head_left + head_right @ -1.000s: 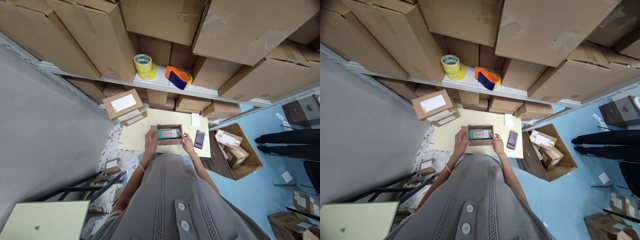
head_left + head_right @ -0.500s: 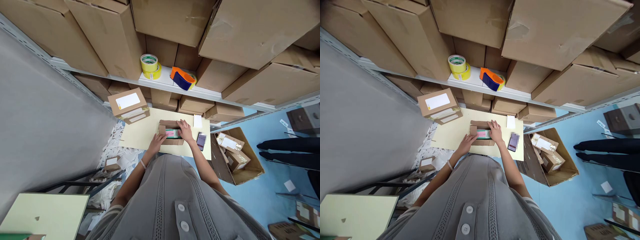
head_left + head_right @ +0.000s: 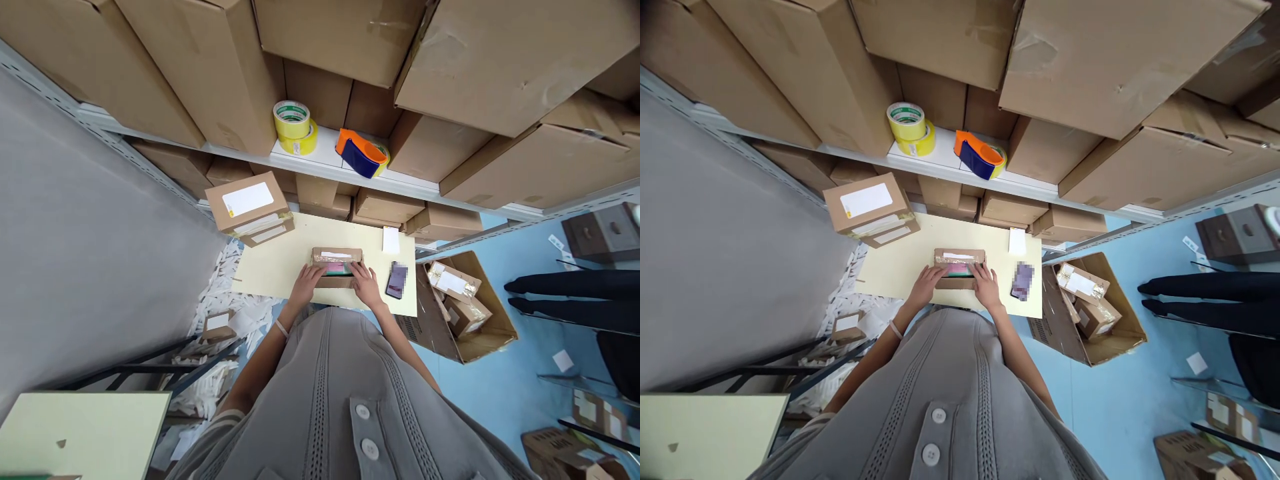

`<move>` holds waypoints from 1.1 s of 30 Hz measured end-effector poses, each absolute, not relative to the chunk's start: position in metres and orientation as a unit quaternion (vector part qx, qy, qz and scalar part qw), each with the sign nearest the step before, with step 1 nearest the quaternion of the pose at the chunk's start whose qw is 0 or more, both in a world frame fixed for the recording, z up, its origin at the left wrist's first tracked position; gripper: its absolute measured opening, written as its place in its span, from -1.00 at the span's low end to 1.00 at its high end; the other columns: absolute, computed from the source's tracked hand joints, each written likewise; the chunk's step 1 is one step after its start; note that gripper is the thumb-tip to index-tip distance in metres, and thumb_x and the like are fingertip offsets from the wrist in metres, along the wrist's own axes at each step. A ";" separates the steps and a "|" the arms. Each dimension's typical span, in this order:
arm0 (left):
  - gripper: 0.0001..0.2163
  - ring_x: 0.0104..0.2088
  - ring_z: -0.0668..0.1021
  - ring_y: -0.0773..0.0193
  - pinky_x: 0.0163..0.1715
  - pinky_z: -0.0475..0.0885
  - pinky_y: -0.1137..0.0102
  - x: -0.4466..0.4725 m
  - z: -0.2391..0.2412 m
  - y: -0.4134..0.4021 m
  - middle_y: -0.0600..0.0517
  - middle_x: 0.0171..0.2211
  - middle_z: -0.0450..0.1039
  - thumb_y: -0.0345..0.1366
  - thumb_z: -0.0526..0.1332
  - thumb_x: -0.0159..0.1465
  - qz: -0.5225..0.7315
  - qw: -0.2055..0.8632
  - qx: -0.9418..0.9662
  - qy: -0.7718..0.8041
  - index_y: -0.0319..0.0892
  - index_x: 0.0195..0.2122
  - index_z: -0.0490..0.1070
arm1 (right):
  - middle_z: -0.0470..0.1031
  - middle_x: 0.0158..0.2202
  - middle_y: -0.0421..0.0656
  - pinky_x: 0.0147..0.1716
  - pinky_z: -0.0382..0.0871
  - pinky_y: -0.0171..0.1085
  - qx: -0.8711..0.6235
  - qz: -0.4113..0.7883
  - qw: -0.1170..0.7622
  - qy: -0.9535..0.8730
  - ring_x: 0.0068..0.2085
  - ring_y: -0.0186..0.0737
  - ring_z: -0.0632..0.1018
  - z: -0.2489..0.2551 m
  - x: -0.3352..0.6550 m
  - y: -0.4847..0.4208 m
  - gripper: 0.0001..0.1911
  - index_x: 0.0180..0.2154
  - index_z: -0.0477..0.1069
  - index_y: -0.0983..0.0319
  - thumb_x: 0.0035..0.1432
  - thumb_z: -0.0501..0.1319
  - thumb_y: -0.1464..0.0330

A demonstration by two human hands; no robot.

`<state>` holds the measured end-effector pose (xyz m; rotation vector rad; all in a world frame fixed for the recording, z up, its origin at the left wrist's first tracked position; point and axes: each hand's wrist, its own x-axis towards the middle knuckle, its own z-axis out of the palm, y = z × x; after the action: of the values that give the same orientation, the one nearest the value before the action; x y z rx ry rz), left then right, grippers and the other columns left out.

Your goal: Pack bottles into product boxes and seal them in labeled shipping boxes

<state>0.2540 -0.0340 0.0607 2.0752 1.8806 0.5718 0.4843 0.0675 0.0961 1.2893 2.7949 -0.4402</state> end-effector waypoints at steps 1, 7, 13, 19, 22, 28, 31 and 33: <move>-0.33 0.17 0.35 0.17 0.32 0.09 0.06 0.253 0.061 -0.035 -0.09 0.06 0.38 -0.66 -0.09 0.12 0.198 0.138 0.717 0.654 -0.14 0.27 0.20 | 0.15 0.36 -0.11 0.29 -0.05 0.04 0.416 -0.147 0.024 0.897 0.40 -0.08 0.03 0.094 0.485 0.065 -0.29 0.35 0.02 0.14 0.18 0.01 0.54; -0.38 0.18 0.35 0.12 0.31 0.11 0.03 0.248 0.057 -0.035 -0.13 0.06 0.38 -0.64 -0.07 0.15 0.178 0.119 0.721 0.659 -0.15 0.24 0.25 | 0.19 0.33 -0.08 0.29 -0.05 0.03 0.436 -0.163 0.030 0.885 0.39 -0.08 0.07 0.092 0.475 0.061 -0.28 0.37 -0.02 0.14 0.20 0.02 0.52; -0.42 0.16 0.34 0.08 0.29 0.14 0.04 0.251 0.059 -0.027 -0.12 0.07 0.35 -0.58 -0.02 0.21 0.181 0.124 0.705 0.674 -0.17 0.27 0.18 | 0.33 0.22 0.01 0.25 0.06 -0.05 0.458 -0.194 -0.033 0.867 0.29 -0.08 0.25 0.101 0.476 0.065 -0.41 0.30 0.14 0.24 0.23 0.00 0.48; -0.53 0.14 0.33 0.01 0.18 0.28 0.04 0.253 0.073 -0.024 -0.20 0.06 0.31 -0.25 0.11 0.33 0.263 0.142 0.629 0.717 -0.22 0.26 0.16 | 0.41 0.12 0.01 0.13 0.24 -0.06 0.521 -0.198 -0.166 0.813 0.16 -0.04 0.37 0.116 0.495 0.074 -0.51 0.20 0.26 0.22 0.27 -0.04 0.43; -0.56 0.15 0.32 -0.02 0.16 0.28 0.02 0.253 0.079 -0.016 -0.23 0.07 0.29 -0.28 0.07 0.35 0.279 0.123 0.590 0.748 -0.21 0.24 0.17 | 0.39 0.14 -0.01 0.13 0.24 -0.05 0.528 -0.186 -0.188 0.807 0.18 -0.03 0.36 0.122 0.496 0.076 -0.51 0.21 0.25 0.19 0.28 -0.06 0.42; -0.50 0.26 0.25 -0.05 0.25 0.14 -0.09 0.260 0.079 0.005 -0.26 0.17 0.25 -0.45 0.03 0.29 0.251 0.093 0.579 0.770 -0.25 0.28 0.12 | 0.27 0.29 -0.08 0.22 0.14 -0.03 0.461 -0.184 -0.056 0.866 0.33 -0.07 0.20 0.117 0.480 0.063 -0.42 0.26 0.22 0.15 0.22 0.01 0.51; -0.49 0.36 0.12 0.00 0.32 0.00 -0.09 0.272 0.076 0.010 -0.19 0.30 0.17 -0.47 -0.04 0.31 0.224 0.100 0.637 0.731 -0.22 0.31 0.10 | 0.24 0.31 -0.08 0.23 0.11 -0.01 0.447 -0.196 0.001 0.873 0.34 -0.09 0.19 0.112 0.475 0.057 -0.41 0.27 0.22 0.12 0.22 0.05 0.51; -0.49 0.39 0.05 0.04 0.35 -0.05 -0.06 0.281 0.072 0.011 -0.14 0.35 0.09 -0.42 -0.04 0.34 0.200 0.113 0.686 0.690 -0.21 0.34 0.07 | 0.26 0.29 -0.08 0.24 0.12 -0.03 0.446 -0.197 -0.003 0.873 0.32 -0.11 0.22 0.111 0.476 0.057 -0.43 0.26 0.23 0.13 0.23 0.05 0.51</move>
<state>0.2808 0.0110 0.0717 2.0139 2.0243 0.5875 0.4761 0.0569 0.1114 1.4034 2.7481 -0.6204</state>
